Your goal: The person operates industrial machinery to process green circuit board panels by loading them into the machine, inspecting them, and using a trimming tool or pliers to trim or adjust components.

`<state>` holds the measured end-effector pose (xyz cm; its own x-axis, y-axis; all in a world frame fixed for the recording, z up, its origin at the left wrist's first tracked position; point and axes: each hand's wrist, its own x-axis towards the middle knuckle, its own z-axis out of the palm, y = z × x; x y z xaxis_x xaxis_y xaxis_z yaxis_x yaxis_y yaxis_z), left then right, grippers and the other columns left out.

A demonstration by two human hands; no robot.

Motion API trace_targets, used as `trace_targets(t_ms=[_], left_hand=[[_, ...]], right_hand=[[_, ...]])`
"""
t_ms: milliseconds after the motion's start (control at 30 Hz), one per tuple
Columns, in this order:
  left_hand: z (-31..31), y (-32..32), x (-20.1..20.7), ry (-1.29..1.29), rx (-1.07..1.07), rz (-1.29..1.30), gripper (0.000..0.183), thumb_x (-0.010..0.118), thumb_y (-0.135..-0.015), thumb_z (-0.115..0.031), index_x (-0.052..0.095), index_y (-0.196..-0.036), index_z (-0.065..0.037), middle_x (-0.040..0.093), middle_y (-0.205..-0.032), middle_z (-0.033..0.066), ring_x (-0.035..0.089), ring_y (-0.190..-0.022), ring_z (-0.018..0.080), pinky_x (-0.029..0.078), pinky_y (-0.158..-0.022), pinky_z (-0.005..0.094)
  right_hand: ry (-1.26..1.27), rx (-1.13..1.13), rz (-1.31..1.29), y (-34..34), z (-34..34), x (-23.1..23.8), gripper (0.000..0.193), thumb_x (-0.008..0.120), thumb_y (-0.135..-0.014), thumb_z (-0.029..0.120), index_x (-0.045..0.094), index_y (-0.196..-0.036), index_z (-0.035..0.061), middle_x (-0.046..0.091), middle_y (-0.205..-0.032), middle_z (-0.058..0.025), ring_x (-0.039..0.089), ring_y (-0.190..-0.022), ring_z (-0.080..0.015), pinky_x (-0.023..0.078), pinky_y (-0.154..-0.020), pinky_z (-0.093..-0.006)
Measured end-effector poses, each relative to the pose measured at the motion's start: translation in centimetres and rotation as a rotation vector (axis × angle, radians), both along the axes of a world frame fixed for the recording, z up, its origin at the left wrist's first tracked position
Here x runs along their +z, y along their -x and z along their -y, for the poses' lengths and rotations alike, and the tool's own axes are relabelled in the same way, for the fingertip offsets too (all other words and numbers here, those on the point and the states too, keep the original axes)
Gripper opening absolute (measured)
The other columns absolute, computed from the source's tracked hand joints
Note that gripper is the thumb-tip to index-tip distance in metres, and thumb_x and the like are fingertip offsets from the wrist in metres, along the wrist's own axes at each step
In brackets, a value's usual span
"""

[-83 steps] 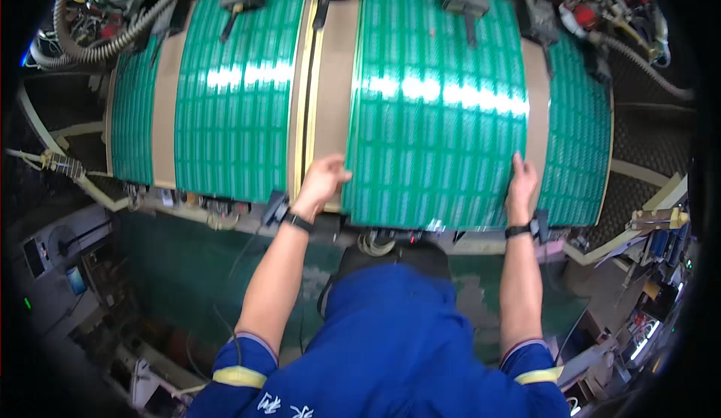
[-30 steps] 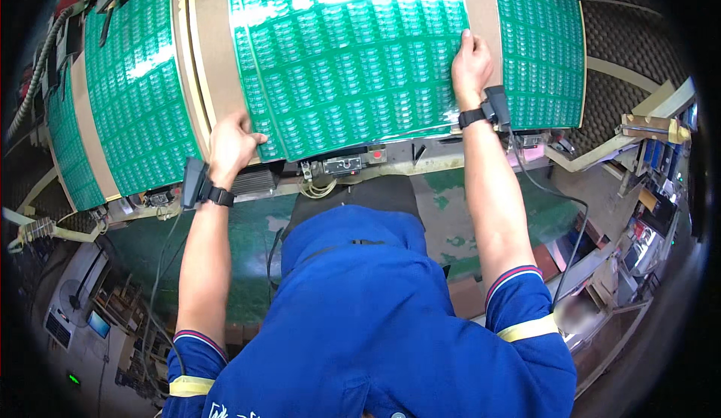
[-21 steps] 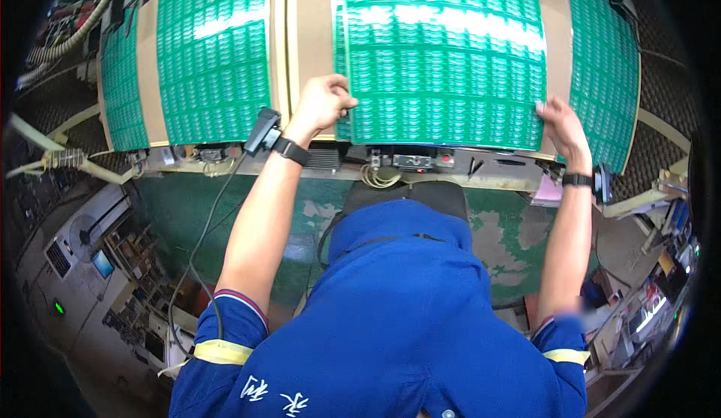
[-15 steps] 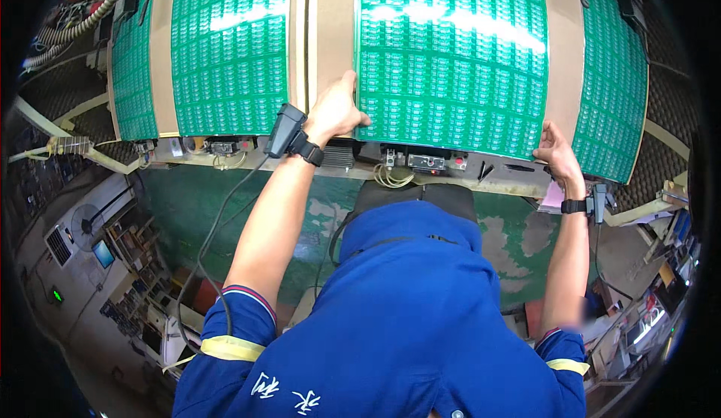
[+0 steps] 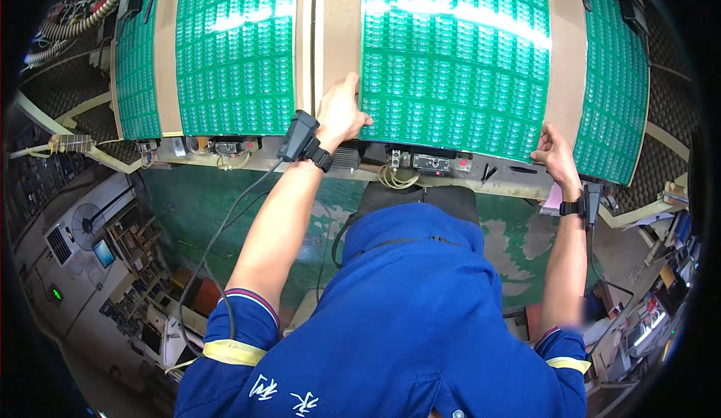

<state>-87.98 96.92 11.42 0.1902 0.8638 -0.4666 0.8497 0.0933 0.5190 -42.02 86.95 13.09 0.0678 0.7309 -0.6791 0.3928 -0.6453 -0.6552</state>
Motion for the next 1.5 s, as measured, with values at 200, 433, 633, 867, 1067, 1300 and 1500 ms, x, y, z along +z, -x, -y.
trace_targets(t_ms=[200, 433, 633, 867, 1067, 1300, 1500], left_hand=[[0.4, -0.7, -0.4, -0.036, -0.022, -0.003, 0.069, 0.088, -0.056, -0.005, 0.05, -0.114, 0.0, 0.065, -0.102, 0.02, 0.063, -0.1, 0.038, 0.051, -0.085, 0.0445], [0.3, 1.7, -2.4, 0.101, 0.091, 0.117, 0.064, 0.086, -0.056, 0.005, 0.051, -0.109, -0.002, 0.056, -0.091, 0.0077, 0.055, -0.085, 0.0204, 0.049, -0.077, 0.0353], [-5.3, -7.6, 3.7, -0.455, -0.396, -0.246, 0.09, 0.089, -0.064, -0.026, 0.042, -0.136, 0.002, 0.045, -0.134, 0.0298, 0.043, -0.128, 0.0453, 0.038, -0.106, 0.05], [-30.6, -12.2, -4.5, -0.539, -0.261, -0.431, 0.106, 0.065, -0.08, -0.066, 0.032, -0.142, 0.013, 0.028, -0.15, 0.0369, 0.029, -0.139, 0.05, 0.028, -0.116, 0.0495], [-38.5, -14.9, -2.2, -0.428, -0.215, -0.533, 0.126, 0.073, -0.061, -0.077, 0.035, -0.142, 0.012, 0.032, -0.148, 0.0357, 0.032, -0.139, 0.047, 0.03, -0.115, 0.0488], [-37.3, -17.7, 1.2, -0.257, -0.102, -0.514, 0.127, 0.085, -0.05, -0.067, 0.033, -0.143, 0.001, 0.027, -0.151, 0.0345, 0.026, -0.142, 0.0473, 0.026, -0.116, 0.0519], [-35.6, -18.2, 3.6, -0.129, -0.158, -0.545, 0.129, 0.082, -0.053, -0.071, 0.029, -0.147, 0.0, 0.023, -0.153, 0.0346, 0.023, -0.144, 0.0482, 0.023, -0.117, 0.0507]], right_hand=[[0.069, 0.299, 0.262, -0.9, -0.6, 1.9, 0.059, 0.069, -0.069, -0.013, 0.054, -0.125, 0.0002, 0.057, -0.083, -0.0026, 0.057, -0.075, -0.014, 0.052, -0.07, -0.0293], [-0.132, 0.403, 0.292, -0.9, -2.1, -0.4, 0.047, 0.077, -0.068, -0.001, 0.061, -0.112, -0.0017, 0.067, -0.083, -0.0195, 0.068, -0.078, -0.0332, 0.053, -0.073, -0.042], [-0.183, 0.6, 0.547, -1.3, -7.4, 0.6, 0.026, 0.079, -0.071, 0.015, 0.06, -0.084, 0.003, 0.064, -0.079, -0.0186, 0.064, -0.081, -0.0392, 0.05, -0.07, -0.0487], [-0.823, 0.246, 0.638, 2.3, -29.4, -2.3, 0.025, 0.065, -0.083, 0.009, 0.054, -0.102, -0.0014, 0.053, -0.11, -0.0238, 0.06, -0.095, -0.0453, 0.051, -0.079, -0.0536], [-0.447, 0.37, 1.039, -2.1, -45.5, -4.4, 0.093, 0.084, -0.069, 0.038, 0.041, -0.141, -0.0013, 0.033, -0.151, -0.0262, 0.044, -0.133, -0.0421, 0.04, -0.107, -0.051], [-0.351, 0.813, 1.481, -3.6, -48.3, -7.1, 0.11, 0.086, -0.058, 0.058, 0.044, -0.138, -0.0051, 0.045, -0.143, -0.0265, 0.048, -0.13, -0.0391, 0.039, -0.108, -0.0492], [-0.513, 0.48, 0.912, -4.1, -43.9, -2.3, 0.099, 0.087, -0.058, 0.053, 0.052, -0.131, -0.0049, 0.052, -0.136, -0.0278, 0.056, -0.122, -0.0361, 0.046, -0.102, -0.044]])
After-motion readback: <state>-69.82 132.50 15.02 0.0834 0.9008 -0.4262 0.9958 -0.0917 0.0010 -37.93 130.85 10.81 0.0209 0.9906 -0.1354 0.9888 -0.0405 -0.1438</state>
